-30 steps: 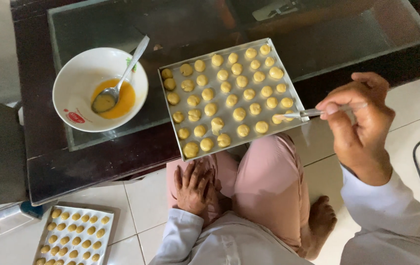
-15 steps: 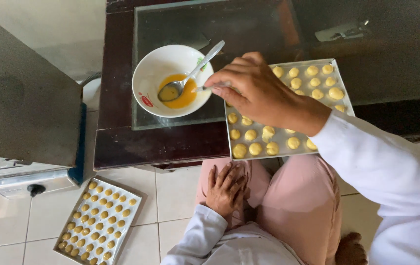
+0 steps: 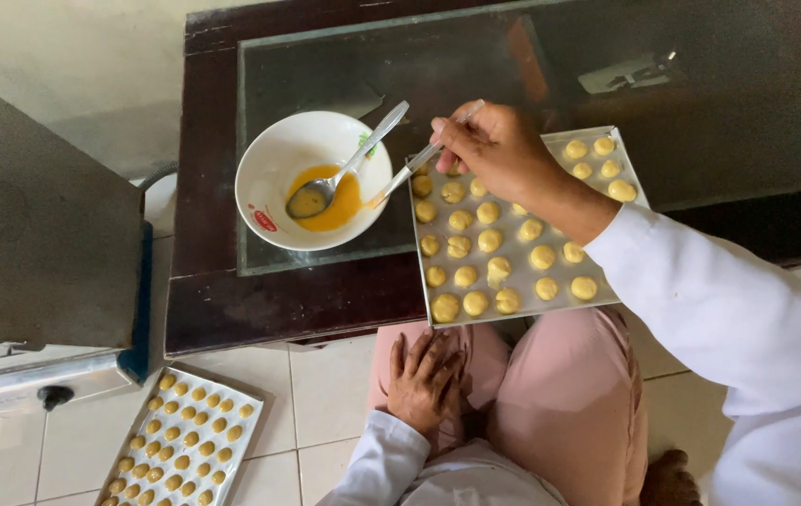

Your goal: Applying egg wash to small cookies on a baking tray using a brush.

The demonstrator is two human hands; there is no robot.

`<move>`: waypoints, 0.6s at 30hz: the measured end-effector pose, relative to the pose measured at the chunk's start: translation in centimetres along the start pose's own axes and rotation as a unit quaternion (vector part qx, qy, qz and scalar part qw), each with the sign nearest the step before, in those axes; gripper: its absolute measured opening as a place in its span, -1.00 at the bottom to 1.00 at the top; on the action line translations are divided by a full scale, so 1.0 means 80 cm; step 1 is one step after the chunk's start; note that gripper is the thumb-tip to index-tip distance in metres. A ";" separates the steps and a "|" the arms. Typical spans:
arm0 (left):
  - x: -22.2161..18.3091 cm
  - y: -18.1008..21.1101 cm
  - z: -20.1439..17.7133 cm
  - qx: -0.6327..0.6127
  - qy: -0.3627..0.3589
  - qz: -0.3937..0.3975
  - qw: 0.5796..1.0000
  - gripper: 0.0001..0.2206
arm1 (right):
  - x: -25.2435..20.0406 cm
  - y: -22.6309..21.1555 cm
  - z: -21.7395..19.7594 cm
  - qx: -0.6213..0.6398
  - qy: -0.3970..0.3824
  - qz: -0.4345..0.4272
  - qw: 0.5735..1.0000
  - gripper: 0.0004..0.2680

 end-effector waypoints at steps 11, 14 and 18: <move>-0.010 -0.004 0.011 0.033 -0.009 -0.005 0.999 -0.68 | -0.031 0.123 -0.202 0.237 0.088 0.152 0.955 -0.84; -0.028 -0.013 0.025 0.062 -0.008 -0.025 0.998 -0.66 | -0.043 0.131 -0.264 0.122 0.173 0.079 0.974 -0.85; -0.044 -0.021 0.035 0.091 -0.010 -0.015 0.996 -0.65 | -0.038 0.138 -0.280 0.081 0.182 -0.046 0.979 -0.87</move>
Point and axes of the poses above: each hand's wrist, its own x-axis towards the middle knuckle, its own z-axis out of the palm, y = z × x, the point moved 7 cm from there along x, towards the middle knuckle, and after that the axes turned 4 degrees about y, right-handed, at the moved point
